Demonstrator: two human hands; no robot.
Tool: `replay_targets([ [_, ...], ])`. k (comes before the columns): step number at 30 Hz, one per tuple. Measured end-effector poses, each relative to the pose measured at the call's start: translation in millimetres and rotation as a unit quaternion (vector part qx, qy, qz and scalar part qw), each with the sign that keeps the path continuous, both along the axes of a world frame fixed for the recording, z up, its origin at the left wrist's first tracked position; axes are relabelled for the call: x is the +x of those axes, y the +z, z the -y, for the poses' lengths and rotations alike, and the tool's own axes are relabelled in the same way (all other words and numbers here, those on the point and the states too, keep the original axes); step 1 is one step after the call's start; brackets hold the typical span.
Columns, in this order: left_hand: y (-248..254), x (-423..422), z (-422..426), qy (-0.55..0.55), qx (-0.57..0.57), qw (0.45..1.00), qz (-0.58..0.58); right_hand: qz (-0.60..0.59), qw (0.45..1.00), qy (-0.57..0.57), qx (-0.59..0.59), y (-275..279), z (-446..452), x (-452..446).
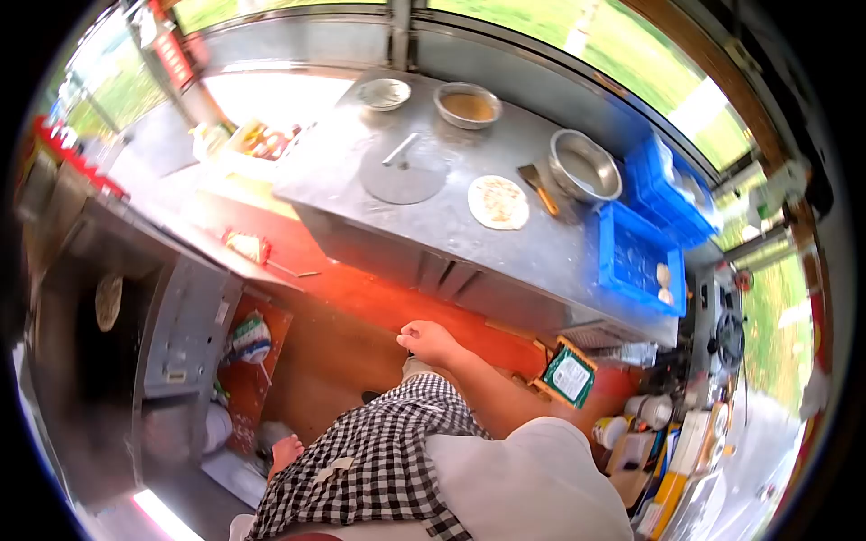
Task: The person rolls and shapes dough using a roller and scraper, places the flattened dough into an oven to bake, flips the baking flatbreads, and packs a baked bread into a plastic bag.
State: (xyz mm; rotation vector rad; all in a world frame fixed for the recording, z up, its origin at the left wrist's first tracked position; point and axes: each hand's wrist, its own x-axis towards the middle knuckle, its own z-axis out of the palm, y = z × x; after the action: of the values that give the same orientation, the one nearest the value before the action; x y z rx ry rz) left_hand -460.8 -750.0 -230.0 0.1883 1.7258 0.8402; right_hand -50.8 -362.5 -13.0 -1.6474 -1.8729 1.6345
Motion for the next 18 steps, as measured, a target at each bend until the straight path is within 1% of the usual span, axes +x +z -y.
replay_targets([
  [1,-4,-3,-15,-0.044,0.017,0.999,-0.024,0.001,0.999,-0.031,-0.006,2,-2,13],
  [2,-7,-5,-29,-0.062,0.025,0.997,-0.023,0.003,0.998,-0.059,-0.014,2,-4,25],
  [4,39,20,-76,0.051,-0.068,0.996,0.016,-0.012,0.995,-0.099,-0.023,0,-12,49],
  [8,40,23,-152,0.019,-0.031,0.998,0.051,-0.037,0.987,-0.154,-0.019,-3,-44,90],
  [11,47,47,-219,0.005,-0.011,1.0,-0.013,-0.062,0.98,-0.187,-0.015,-1,-80,123],
  [12,56,58,-243,-0.006,-0.008,1.0,-0.022,-0.071,0.978,-0.197,-0.019,2,-91,133],
  [13,54,63,-264,-0.047,0.01,0.998,-0.04,-0.057,0.98,-0.192,0.014,8,-101,144],
  [14,51,68,-283,-0.086,0.027,0.994,-0.056,-0.066,0.976,-0.207,0.009,7,-110,155],
  [15,65,81,-308,-0.139,0.03,0.987,-0.072,-0.073,0.972,-0.221,0.005,6,-118,166],
  [16,70,95,-332,-0.162,0.037,0.978,-0.127,-0.071,0.971,-0.228,0.012,10,-125,176],
  [18,82,121,-377,-0.194,0.118,0.958,-0.177,-0.055,0.973,-0.225,0.012,3,-142,199],
])
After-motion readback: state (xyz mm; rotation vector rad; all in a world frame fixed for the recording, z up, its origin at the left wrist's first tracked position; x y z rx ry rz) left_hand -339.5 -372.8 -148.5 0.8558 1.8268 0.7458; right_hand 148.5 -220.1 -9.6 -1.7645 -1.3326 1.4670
